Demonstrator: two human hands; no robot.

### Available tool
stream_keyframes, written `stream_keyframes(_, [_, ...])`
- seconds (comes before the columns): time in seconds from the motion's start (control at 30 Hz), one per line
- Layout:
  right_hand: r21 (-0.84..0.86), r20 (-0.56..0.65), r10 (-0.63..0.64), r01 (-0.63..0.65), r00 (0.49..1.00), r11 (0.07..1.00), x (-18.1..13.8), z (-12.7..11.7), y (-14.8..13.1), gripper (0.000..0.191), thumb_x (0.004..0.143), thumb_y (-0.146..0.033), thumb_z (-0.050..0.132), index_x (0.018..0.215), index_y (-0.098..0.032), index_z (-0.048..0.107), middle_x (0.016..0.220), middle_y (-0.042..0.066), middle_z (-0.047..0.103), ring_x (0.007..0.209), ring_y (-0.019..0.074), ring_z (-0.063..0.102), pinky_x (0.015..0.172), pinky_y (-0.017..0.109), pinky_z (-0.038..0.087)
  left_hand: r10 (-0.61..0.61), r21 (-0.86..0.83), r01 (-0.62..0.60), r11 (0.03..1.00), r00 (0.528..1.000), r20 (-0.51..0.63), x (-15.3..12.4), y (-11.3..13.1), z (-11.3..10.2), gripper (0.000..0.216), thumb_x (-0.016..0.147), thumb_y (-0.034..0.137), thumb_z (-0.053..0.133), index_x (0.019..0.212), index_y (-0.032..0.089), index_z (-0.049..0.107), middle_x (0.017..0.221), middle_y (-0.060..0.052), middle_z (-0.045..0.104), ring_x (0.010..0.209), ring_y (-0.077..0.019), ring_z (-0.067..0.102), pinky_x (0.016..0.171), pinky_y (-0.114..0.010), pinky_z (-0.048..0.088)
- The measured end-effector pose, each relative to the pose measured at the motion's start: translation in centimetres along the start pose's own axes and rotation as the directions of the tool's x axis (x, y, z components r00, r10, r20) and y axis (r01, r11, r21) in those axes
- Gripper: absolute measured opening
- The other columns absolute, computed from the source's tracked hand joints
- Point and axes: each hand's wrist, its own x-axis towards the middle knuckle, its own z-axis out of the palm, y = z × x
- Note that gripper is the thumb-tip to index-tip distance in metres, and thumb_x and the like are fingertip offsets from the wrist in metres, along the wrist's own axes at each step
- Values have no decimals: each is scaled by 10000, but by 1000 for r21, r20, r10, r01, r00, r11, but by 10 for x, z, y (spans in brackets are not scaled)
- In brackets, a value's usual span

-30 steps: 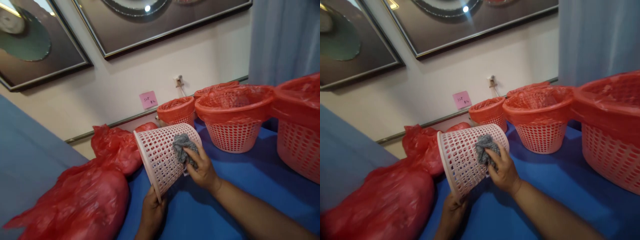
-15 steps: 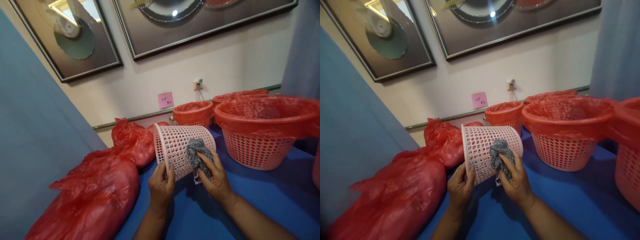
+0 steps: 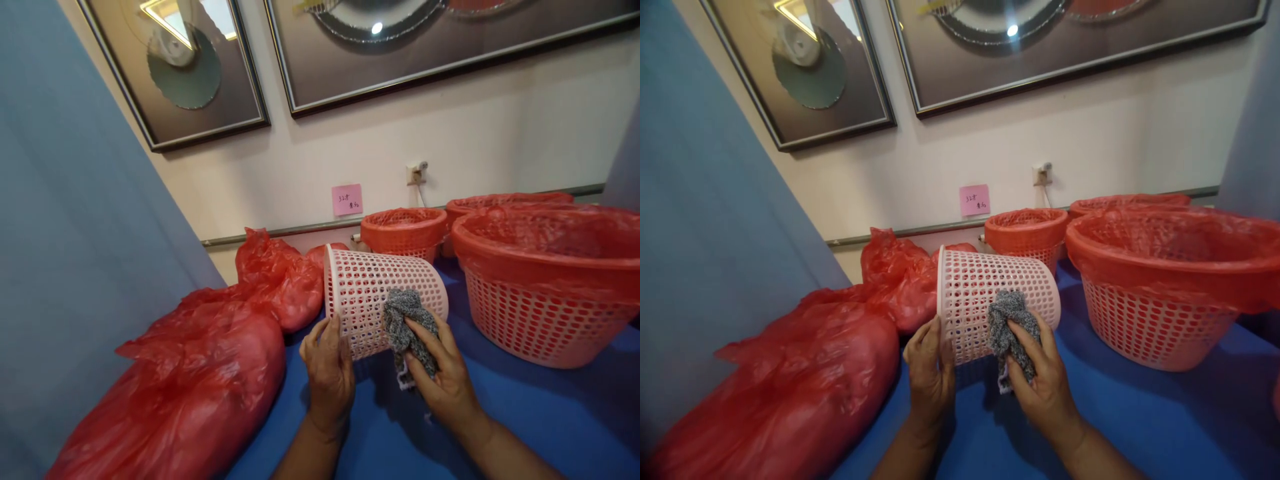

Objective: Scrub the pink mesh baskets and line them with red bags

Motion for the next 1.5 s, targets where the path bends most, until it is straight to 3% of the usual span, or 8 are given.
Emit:
stream_keyframes(0.4, [-79,147,-417,431,897,899,21,24,-39,580,895,-77,515,1460,-205,534,1640,155,291,1480,339,410,1160,542,473,110,-136,-107,985,994,14,-4,4,-7,485,1021,222,513,1506,207,525,1183,-116,748,1086,-291,625,957,-449,467])
stream_keyframes(0.53, [-303,-63,-122,98,991,948,38,11,18,475,916,-159,526,1383,-181,612,1573,187,394,1426,378,472,1132,605,478,40,-103,-38,994,999,15,-3,4,-4,579,968,78,584,1513,262,522,1148,-75,762,1061,-262,615,942,-419,482])
stream_keyframes(0.7, [-356,-247,133,-218,960,909,43,-6,62,459,931,-310,568,1347,-134,648,1502,232,453,1365,445,519,1099,681,466,24,-121,-17,992,998,52,-4,6,-1,604,965,72,588,1529,273,505,1167,-76,760,1073,-263,623,937,-424,492])
stream_keyframes(0.83, [-227,-23,-149,140,989,964,22,8,7,471,941,-188,546,1411,-161,572,1588,207,360,1449,377,444,1134,593,476,39,-115,-33,993,998,46,-5,8,-3,580,987,103,558,1541,258,486,1185,-88,757,1084,-262,630,937,-426,492])
stream_keyframes(0.97, [-49,197,-452,470,870,882,6,20,-33,547,912,-80,498,1445,-199,531,1608,170,326,1479,313,411,1137,496,499,113,-169,-104,980,992,48,-6,8,-5,521,1027,200,497,1547,208,471,1216,-123,746,1115,-279,640,956,-458,492])
stream_keyframes(1.1, [-219,4,-159,156,987,963,21,12,10,466,937,-170,540,1401,-187,577,1565,189,392,1434,356,462,1134,576,480,46,-106,-42,994,998,38,-6,9,-3,596,977,76,568,1539,259,486,1194,-90,764,1074,-251,647,939,-427,510])
stream_keyframes(1.27, [-225,-261,249,-310,933,924,41,1,63,490,937,-355,587,1384,-158,618,1486,214,468,1357,409,533,1132,659,441,21,-109,-17,994,999,35,-7,8,1,600,963,79,607,1522,274,511,1199,-84,769,1092,-261,634,948,-442,519])
stream_keyframes(1.5, [-63,130,-307,316,943,947,12,15,-20,555,915,-144,548,1466,-207,523,1628,163,316,1486,342,409,1159,537,473,52,-162,-44,986,998,46,-12,5,-2,532,993,153,566,1513,251,515,1210,-104,751,1113,-269,622,943,-447,533])
